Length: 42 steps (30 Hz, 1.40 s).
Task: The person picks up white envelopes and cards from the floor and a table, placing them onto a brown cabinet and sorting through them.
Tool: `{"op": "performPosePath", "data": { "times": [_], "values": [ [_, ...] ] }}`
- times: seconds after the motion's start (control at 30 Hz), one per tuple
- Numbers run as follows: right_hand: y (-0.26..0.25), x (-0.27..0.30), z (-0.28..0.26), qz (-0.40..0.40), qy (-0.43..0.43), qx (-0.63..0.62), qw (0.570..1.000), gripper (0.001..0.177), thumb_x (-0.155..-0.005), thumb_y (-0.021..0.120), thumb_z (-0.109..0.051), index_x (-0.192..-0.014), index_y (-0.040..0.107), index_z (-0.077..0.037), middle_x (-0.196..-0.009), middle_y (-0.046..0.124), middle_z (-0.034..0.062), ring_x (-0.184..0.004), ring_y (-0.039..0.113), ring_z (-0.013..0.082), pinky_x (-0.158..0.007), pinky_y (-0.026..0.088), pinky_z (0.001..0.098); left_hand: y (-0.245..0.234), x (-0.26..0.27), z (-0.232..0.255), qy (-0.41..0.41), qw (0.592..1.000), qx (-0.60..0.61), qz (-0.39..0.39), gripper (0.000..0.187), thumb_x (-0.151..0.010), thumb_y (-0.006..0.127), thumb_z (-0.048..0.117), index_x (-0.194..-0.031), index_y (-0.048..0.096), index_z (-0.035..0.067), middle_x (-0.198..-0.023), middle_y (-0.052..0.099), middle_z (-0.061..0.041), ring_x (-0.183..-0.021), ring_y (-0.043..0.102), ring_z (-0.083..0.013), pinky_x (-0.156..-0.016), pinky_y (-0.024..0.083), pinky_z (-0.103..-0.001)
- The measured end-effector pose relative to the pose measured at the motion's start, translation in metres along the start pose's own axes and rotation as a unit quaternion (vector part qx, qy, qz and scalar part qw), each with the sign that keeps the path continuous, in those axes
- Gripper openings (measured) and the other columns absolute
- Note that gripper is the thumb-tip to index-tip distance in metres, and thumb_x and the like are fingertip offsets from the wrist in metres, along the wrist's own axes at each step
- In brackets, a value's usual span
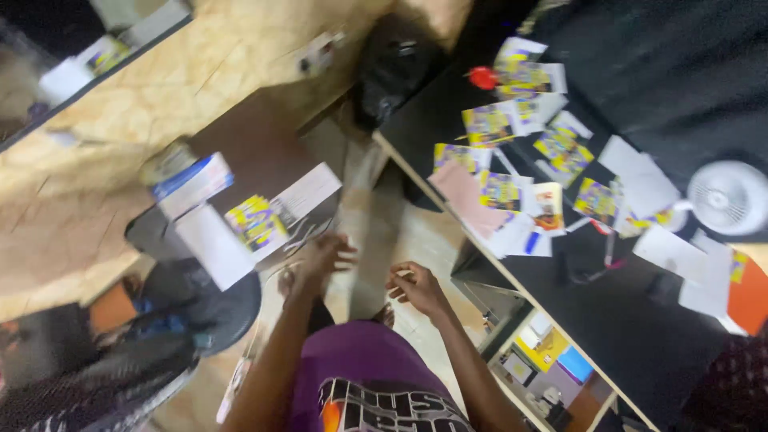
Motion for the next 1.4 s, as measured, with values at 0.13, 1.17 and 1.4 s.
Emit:
{"op": "performPosePath", "data": {
  "times": [0.13,1.17,1.4],
  "values": [
    [-0.065,0.032,0.038,0.053,0.011,-0.069,0.996,0.028,-0.099,0.063,-0.024,-0.12,0.066,-0.008,-0.097,0.078,0.0119,-0.081,0.076,0.0176,-0.071,0.061,0.0332,0.1,0.019,-0.055,-0.069,0.993,-0.08,-0.057,0.029,-0.095,0.062,0.022,-0.117,0.063,0.004,-0.103,0.076,-0.019,-0.081,0.077,-0.029,-0.067,0.065,-0.04],
    [-0.239,0.046,0.088,0.33,-0.009,-0.354,0.875,0.027,-0.096,0.068,-0.025,-0.114,0.069,-0.005,-0.098,0.079,0.0116,-0.079,0.074,0.0167,-0.07,0.06,0.0299,0.333,-0.131,-0.035,-0.175,0.881,-0.301,-0.32,0.029,-0.096,0.059,0.015,-0.122,0.064,0.003,-0.095,0.077,-0.015,-0.07,0.076,-0.0235,-0.06,0.061,-0.035],
    [-0.315,0.032,0.141,0.405,-0.025,-0.34,0.848,0.018,-0.096,0.068,-0.016,-0.107,0.073,-0.003,-0.1,0.078,0.0116,-0.073,0.077,0.0185,-0.059,0.063,0.0317,0.391,-0.114,-0.032,-0.213,0.873,-0.293,-0.326,0.03,-0.093,0.059,0.012,-0.12,0.063,0.002,-0.094,0.078,-0.014,-0.07,0.077,-0.0236,-0.06,0.064,-0.037]
  ]
}}
Point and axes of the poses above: each hand's wrist, its own x-axis away from the middle knuckle, its own y-axis out of the palm, z = x × y, the point moved 5 cm from there along -x, towards the middle knuckle
